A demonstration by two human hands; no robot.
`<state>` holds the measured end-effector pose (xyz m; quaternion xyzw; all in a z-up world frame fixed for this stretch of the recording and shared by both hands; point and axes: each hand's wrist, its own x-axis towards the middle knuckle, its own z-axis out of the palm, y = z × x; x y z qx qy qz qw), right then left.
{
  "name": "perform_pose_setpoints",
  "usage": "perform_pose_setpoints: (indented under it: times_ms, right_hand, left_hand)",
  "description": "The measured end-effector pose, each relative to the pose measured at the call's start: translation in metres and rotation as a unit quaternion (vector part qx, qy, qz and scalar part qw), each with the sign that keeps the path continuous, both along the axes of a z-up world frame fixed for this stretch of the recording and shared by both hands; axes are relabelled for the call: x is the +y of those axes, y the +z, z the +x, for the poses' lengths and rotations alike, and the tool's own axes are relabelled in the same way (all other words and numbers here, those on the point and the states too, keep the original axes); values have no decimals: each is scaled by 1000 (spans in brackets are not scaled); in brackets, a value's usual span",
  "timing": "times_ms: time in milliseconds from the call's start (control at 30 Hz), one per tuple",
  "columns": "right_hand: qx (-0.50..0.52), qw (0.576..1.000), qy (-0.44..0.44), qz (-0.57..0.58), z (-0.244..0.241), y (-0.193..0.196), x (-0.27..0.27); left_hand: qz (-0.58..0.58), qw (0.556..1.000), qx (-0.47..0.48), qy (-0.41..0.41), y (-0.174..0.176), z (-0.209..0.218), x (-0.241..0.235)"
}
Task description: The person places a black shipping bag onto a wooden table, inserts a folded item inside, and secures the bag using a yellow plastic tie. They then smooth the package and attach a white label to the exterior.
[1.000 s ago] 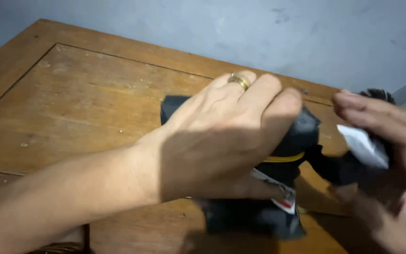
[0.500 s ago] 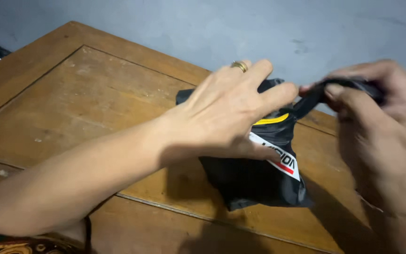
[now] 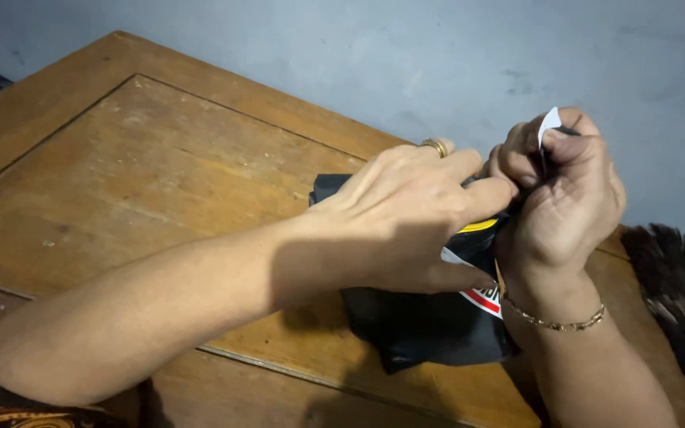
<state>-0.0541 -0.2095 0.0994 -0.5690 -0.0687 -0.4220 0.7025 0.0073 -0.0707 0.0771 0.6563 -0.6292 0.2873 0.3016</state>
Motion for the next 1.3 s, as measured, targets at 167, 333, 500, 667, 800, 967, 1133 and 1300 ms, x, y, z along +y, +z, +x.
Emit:
perform_pose_setpoints:
  times_ms: [167,333,500,667,800,967,1133,1300]
  right_hand:
    - [-20,999,-4,39,7,-2,-14]
    - [39,998,-36,16,14,-7,-19]
    - [109,994,-27,0,12,-9,-32]
    - [123,992,-31,13,22,-14,-52]
    - [74,992,-89,57,24,-21,-66]
    - [106,982,-117,106,20,-14,-60]
    - [120,988,-51,82,22,-22,-73]
    - [170,983,-18,73,29,-34,-78]
  left_hand:
    - [21,999,17,-22,3,-6,-1]
    - [103,981,160,-37,-23,-17,-11]
    - [198,916,345,58,-5,-28,-11]
    - [230,849,466,98,40,-37,11]
    - [323,815,461,138,37,-11,8]
    - [269,809,523,-21,-10,24,-11]
    - [225,825,515,-52,-29,-7,-8]
    - [218,855,468,-58,-29,-17,-4]
